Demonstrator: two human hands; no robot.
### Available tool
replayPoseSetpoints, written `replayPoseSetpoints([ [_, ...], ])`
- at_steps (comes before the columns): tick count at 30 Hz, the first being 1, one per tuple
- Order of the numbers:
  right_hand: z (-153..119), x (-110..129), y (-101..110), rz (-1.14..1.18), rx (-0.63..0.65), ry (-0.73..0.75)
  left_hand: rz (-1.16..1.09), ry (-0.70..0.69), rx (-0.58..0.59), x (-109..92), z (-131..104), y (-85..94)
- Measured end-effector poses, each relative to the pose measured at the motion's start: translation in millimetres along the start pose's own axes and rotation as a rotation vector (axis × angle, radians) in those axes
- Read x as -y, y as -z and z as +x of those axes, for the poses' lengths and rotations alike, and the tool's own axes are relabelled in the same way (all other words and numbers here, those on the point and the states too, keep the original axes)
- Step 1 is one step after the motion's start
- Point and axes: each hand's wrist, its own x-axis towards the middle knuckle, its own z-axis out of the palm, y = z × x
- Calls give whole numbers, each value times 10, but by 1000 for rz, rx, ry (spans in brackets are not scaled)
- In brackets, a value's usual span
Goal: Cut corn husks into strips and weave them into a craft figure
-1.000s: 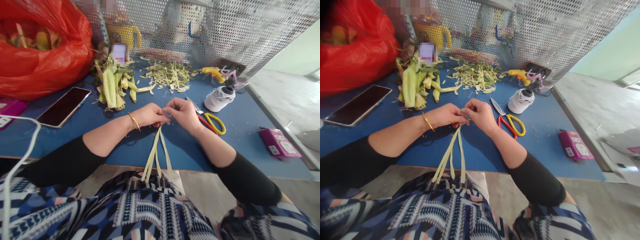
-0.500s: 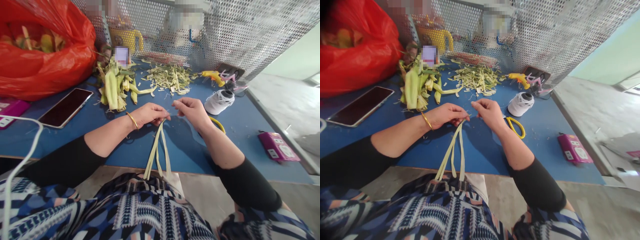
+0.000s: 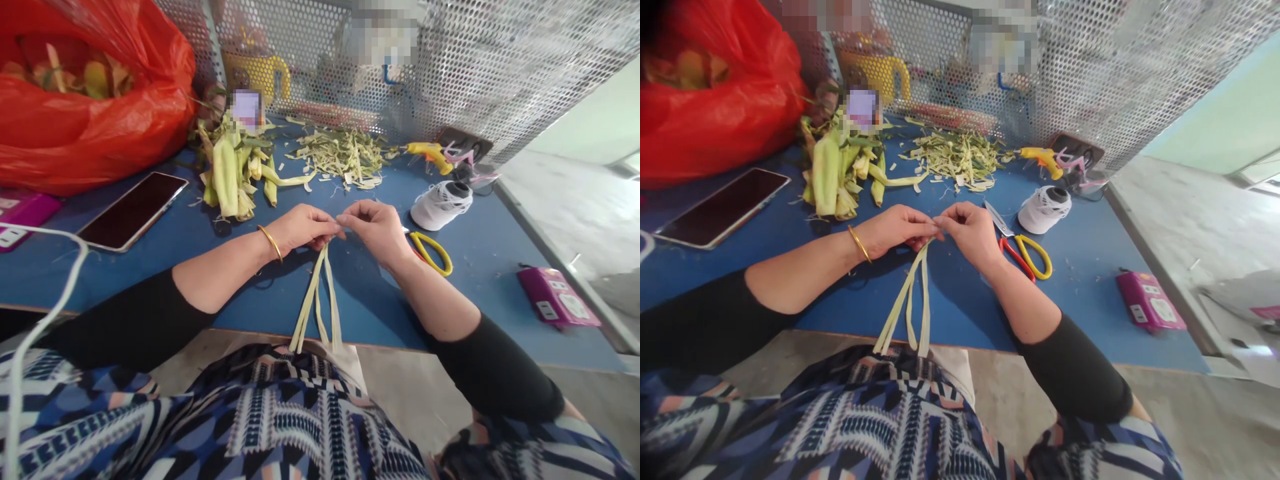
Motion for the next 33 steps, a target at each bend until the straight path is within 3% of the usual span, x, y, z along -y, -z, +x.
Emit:
replayPoseSetpoints([
  [6, -4, -3, 13, -94, -54, 86, -111, 79, -101, -37, 13, -3],
  [11, -29, 39, 26, -169, -86, 163, -204, 68, -108, -25, 20, 30],
  [16, -52, 85, 49, -208, -13, 247, -221, 46, -133, 1, 37, 64],
  [24, -24, 63, 100, -171, 175, 181, -39, -54, -154, -35, 20, 95],
  [29, 19, -10, 93, 42, 70, 88, 41, -105, -121, -84, -16, 110],
  [33, 37, -59, 39, 220, 241, 46, 63, -144, -69, -108, -30, 112],
])
